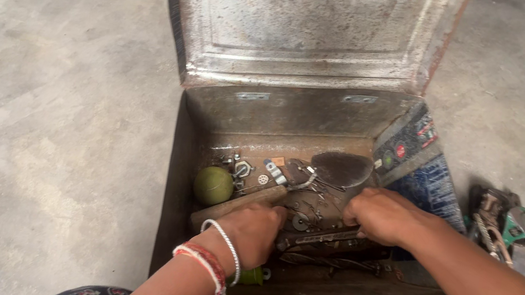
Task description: The person sits on the floor and wipes various tools with a cloth, including a metal bar, chains, a pipe wrench, and pliers. The person places the cleaned tools back into a metal toolbox.
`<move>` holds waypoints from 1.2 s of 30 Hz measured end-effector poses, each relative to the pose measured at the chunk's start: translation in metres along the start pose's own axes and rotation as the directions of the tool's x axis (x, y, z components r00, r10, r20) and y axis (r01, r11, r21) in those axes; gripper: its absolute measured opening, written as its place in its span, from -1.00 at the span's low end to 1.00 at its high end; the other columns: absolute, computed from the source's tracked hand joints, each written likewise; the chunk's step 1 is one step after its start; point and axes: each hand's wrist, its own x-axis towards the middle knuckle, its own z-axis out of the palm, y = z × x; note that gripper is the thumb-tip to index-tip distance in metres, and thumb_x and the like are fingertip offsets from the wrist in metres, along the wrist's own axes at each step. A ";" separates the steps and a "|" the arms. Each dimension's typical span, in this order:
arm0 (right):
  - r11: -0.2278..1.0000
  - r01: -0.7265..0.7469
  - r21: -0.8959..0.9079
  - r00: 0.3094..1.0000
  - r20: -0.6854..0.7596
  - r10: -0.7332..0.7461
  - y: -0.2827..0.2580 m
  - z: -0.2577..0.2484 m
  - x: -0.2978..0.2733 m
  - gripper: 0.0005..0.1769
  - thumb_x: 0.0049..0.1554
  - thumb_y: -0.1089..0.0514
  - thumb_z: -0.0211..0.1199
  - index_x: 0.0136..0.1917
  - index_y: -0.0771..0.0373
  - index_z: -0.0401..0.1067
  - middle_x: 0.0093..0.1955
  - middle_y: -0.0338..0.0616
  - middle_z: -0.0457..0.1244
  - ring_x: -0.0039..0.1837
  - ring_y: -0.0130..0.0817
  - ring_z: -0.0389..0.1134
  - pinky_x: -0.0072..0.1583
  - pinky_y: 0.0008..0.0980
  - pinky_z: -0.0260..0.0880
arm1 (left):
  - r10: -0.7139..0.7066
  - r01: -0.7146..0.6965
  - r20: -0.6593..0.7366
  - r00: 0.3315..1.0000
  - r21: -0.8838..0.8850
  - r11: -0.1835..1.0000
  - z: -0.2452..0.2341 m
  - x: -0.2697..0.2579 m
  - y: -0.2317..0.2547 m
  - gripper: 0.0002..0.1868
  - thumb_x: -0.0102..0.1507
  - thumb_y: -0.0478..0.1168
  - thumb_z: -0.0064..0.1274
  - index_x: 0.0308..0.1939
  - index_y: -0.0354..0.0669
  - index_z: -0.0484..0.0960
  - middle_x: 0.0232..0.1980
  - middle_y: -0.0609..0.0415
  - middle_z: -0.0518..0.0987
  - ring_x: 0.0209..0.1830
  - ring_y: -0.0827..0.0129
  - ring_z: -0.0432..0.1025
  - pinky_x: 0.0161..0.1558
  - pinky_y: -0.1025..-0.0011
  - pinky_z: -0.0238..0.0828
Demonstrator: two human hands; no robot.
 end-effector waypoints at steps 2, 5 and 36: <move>0.998 0.059 0.017 0.998 -0.015 -0.059 0.000 0.007 0.005 -0.66 -0.01 0.27 0.40 0.07 0.09 0.55 0.01 0.01 0.39 0.14 -0.06 0.42 0.14 -0.11 0.41 | -0.069 0.069 0.054 0.996 -0.009 0.998 -0.001 -0.004 0.001 -0.57 0.24 -0.43 -0.06 0.21 -0.24 0.45 0.09 -0.36 0.57 0.16 -0.12 0.50 0.16 0.13 0.47; 0.994 0.078 0.076 0.996 0.032 -0.081 0.003 0.016 0.005 -0.59 -0.02 0.34 0.35 0.11 0.07 0.56 0.05 0.00 0.40 0.15 -0.05 0.44 0.17 -0.11 0.44 | -0.096 0.096 0.061 0.994 -0.001 0.995 -0.004 -0.006 0.008 -0.43 0.22 -0.44 -0.07 0.34 -0.11 0.38 0.36 -0.28 0.33 0.40 -0.05 0.26 0.37 0.19 0.25; 0.027 0.567 0.823 0.446 -0.335 0.830 0.083 0.022 -0.246 -0.80 0.22 0.25 0.24 0.08 0.38 0.54 -0.06 -0.06 0.42 -0.08 -0.37 0.42 -0.02 -0.37 0.47 | 0.076 -0.355 -0.536 0.841 -0.439 0.825 -0.020 -0.020 0.192 -0.80 0.26 -0.21 0.08 -0.08 -0.07 0.74 -0.25 0.00 0.75 -0.50 0.24 0.63 -0.37 0.34 0.54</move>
